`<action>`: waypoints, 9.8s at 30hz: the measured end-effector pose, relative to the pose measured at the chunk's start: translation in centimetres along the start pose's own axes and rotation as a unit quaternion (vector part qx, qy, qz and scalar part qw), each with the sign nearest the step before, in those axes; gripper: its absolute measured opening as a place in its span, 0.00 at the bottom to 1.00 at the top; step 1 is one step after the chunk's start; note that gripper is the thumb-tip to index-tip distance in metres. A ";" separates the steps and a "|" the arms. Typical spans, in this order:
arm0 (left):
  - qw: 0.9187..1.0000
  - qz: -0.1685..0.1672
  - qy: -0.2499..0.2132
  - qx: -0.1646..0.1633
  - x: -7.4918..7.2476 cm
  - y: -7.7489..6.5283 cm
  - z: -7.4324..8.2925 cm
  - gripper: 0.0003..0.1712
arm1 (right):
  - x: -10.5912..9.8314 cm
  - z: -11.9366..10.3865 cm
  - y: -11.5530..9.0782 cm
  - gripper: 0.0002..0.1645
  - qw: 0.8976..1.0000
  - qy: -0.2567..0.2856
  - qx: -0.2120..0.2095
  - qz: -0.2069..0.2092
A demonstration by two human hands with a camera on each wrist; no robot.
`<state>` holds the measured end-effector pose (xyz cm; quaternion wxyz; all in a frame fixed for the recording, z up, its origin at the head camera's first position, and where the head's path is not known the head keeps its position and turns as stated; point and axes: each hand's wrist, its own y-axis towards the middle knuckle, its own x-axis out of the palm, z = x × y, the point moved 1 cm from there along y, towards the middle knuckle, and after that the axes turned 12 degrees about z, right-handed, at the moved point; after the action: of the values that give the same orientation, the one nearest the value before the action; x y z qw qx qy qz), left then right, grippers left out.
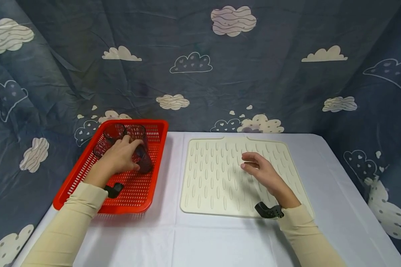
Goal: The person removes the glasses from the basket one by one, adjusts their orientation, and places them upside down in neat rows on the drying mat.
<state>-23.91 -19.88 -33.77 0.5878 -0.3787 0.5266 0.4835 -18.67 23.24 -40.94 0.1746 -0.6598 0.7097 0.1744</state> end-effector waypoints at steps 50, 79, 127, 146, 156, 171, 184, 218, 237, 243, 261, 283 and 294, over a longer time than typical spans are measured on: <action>0.995 0.067 -0.048 -0.056 -0.5 -2.1 -1.8 0.47 | -0.8 0.4 -0.9 0.29 1.000 -0.006 -0.009 -0.014; 0.906 0.079 -0.364 -0.200 -4.5 -1.2 -1.8 0.49 | -1.7 0.5 -0.9 0.29 1.000 0.012 -0.013 -0.022; 0.794 0.022 -0.599 -0.100 -0.2 0.2 12.9 0.37 | -5.0 0.2 -2.6 0.29 0.997 -0.038 -0.060 -0.012; 0.782 0.009 -0.614 -0.103 2.8 0.9 15.7 0.36 | -4.3 -0.7 -2.5 0.29 0.997 0.007 -0.072 -0.002; 0.762 -0.018 -0.643 -0.081 5.2 1.1 16.7 0.35 | -2.9 -0.4 -2.2 0.31 0.989 0.119 -0.089 -0.003; 0.732 -0.053 -0.676 -0.068 6.2 0.9 17.2 0.33 | -1.7 -1.0 -2.2 0.40 0.981 0.170 -0.087 -0.024; 0.721 -0.069 -0.686 -0.060 6.7 0.6 17.4 0.32 | -0.4 -1.3 -2.1 0.47 0.969 0.224 -0.095 -0.031; 0.708 -0.066 -0.702 -0.038 5.5 0.2 17.8 0.32 | -1.4 -2.9 -2.0 0.41 0.955 0.257 -0.144 -0.012; 0.799 -0.050 -0.597 -0.042 2.2 -0.9 15.0 0.29 | -6.3 -6.9 -0.5 0.41 0.974 0.128 -0.181 0.046; 0.818 -0.049 -0.570 -0.054 2.0 -1.4 13.4 0.29 | -7.8 -7.0 0.4 0.42 0.983 0.018 -0.161 0.087; 0.809 -0.022 -0.583 -0.063 2.6 -2.2 12.5 0.29 | -12.4 -5.4 5.2 0.55 0.981 -0.163 -0.058 0.091; 0.779 0.070 -0.615 -0.098 3.7 -1.8 13.0 0.20 | -14.4 -1.3 7.7 0.50 0.966 -0.241 -0.024 0.090; 0.776 0.076 -0.619 -0.098 4.6 -1.8 13.3 0.19 | -14.3 0.5 8.3 0.47 0.965 -0.250 -0.021 0.074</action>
<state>-18.94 -6.88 -36.34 0.7081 -0.0119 0.0265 0.7055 -25.96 36.56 -34.45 0.3195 -0.5446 0.6861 0.3613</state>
